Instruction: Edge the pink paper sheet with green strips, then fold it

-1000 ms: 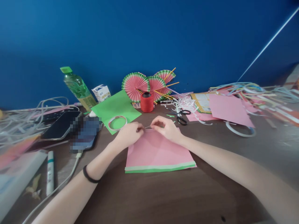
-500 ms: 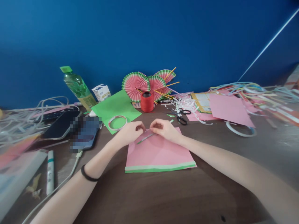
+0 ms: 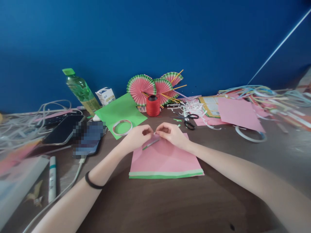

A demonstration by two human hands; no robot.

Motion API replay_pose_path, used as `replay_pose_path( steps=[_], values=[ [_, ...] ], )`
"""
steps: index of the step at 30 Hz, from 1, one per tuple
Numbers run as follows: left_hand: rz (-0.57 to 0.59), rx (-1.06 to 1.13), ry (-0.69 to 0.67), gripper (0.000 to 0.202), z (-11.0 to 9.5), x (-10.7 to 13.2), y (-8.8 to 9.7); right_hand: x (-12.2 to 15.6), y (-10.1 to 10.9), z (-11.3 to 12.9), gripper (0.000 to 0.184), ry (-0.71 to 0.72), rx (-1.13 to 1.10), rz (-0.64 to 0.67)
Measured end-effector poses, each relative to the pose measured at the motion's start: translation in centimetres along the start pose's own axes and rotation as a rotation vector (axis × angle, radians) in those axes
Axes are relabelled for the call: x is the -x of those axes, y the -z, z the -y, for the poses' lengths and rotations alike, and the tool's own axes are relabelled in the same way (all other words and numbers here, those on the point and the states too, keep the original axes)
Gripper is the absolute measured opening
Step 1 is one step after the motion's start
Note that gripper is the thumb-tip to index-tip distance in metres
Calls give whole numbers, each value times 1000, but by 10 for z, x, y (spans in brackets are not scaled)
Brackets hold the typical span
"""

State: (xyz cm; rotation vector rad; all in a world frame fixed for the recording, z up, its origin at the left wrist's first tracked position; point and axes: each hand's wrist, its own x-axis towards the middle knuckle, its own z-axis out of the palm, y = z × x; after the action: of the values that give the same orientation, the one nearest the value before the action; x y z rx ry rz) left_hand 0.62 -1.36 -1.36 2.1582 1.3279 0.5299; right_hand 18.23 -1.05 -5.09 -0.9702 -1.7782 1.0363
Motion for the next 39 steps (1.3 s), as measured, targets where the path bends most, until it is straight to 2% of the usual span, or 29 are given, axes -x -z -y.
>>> replay_pose_path(
  steps=[5,8,10,14,22,34,39],
  values=[
    [51,96,20,13,1,0,4,-1,3,0,7,13,53,-50],
    [84,119,29,14,1,1,5,-1,6,2,10,1,65,-11],
    [85,89,33,14,1,1,4,0,6,4,13,53,119,41],
    [64,-27,15,15,2,1,0,3,2,4,5,215,320,107],
    [21,-136,-2,17,-2,5,-3,7,-2,0,7,327,437,92],
    [70,160,47,10,8,1,-8,12,-3,7,14,399,478,67],
    [76,280,58,10,4,0,-6,11,-3,7,14,457,511,22]
  ],
)
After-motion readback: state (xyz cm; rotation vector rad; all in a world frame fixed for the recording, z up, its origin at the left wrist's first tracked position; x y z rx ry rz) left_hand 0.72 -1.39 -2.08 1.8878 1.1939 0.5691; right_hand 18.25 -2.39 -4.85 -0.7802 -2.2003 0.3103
